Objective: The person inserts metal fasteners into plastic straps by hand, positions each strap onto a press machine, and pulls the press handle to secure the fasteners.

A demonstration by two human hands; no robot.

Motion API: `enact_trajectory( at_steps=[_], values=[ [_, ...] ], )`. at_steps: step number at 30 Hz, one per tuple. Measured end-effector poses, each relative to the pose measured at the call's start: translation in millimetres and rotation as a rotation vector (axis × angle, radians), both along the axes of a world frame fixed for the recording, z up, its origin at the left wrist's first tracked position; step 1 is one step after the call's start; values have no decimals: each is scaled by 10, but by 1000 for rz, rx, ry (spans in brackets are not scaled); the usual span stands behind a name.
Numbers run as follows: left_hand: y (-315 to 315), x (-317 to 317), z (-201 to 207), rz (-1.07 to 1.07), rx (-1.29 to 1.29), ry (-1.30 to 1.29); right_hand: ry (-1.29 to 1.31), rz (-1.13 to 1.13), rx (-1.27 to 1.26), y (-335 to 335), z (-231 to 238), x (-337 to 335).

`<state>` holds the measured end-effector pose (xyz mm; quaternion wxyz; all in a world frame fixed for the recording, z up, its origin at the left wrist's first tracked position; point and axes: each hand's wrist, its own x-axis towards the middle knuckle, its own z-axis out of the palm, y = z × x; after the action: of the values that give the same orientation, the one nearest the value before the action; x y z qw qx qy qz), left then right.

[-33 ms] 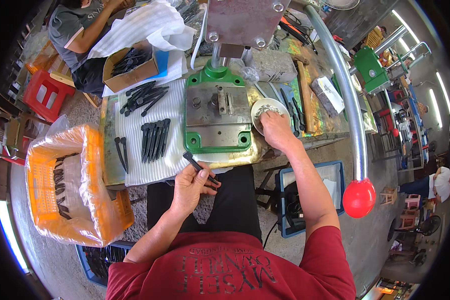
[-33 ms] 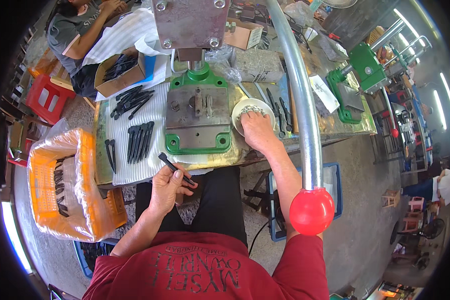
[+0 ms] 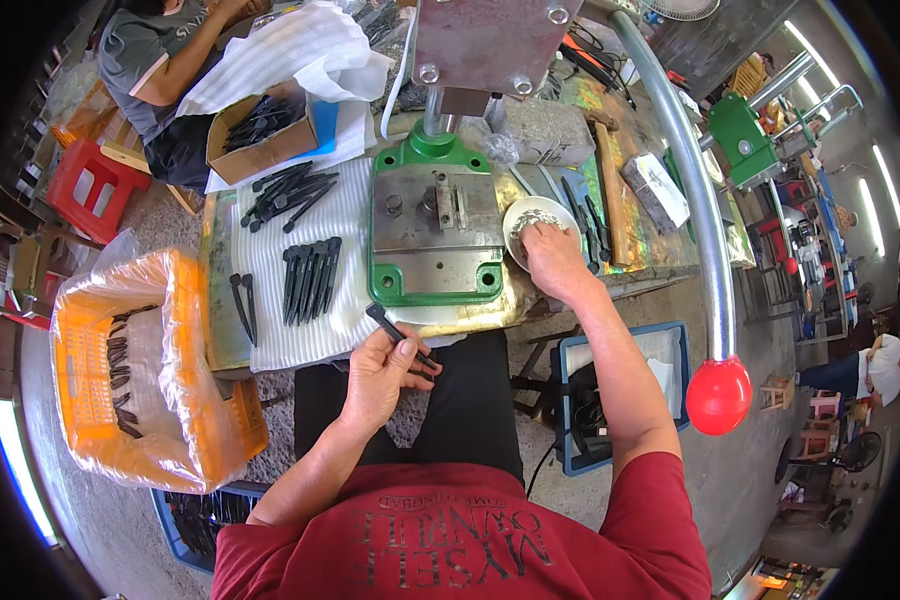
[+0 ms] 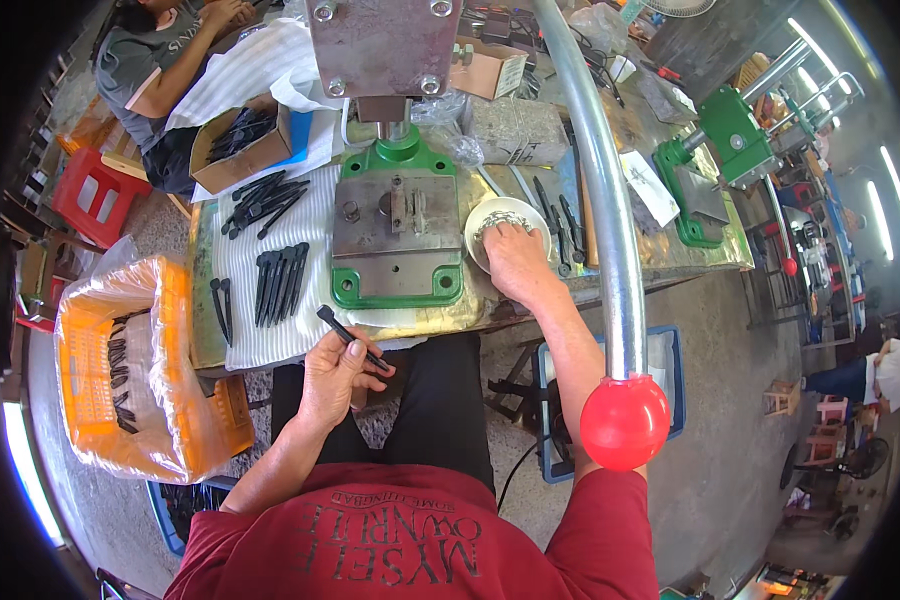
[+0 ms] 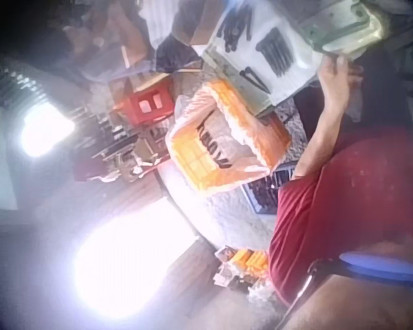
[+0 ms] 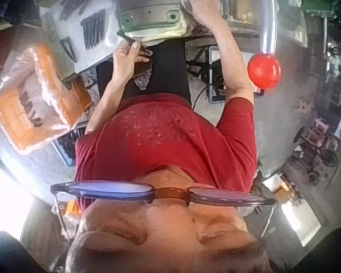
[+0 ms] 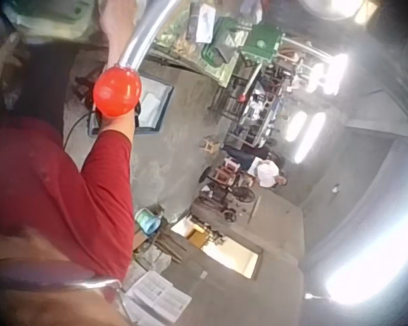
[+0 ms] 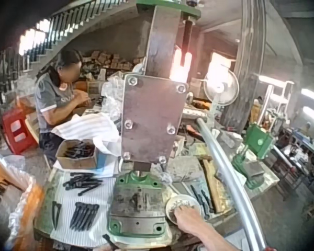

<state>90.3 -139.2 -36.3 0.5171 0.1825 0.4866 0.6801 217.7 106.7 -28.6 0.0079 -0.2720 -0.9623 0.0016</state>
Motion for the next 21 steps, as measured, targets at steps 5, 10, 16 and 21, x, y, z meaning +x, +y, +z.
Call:
enact_trajectory(
  at_steps=[5, 10, 16, 21],
  values=[
    [0, -28, -7, 13, 5, -3, 201, -88, -97, 62, 14, 56],
    [15, -28, -37, 15, 7, -12, 500, -139, -265, 55, -10, 70],
    [43, -23, -15, 16, 0, 5, 659, -185, -369, 46, -57, 95],
    [70, -25, -33, 9, 21, 49, 947, -193, -699, 24, -92, 109]
  ],
)
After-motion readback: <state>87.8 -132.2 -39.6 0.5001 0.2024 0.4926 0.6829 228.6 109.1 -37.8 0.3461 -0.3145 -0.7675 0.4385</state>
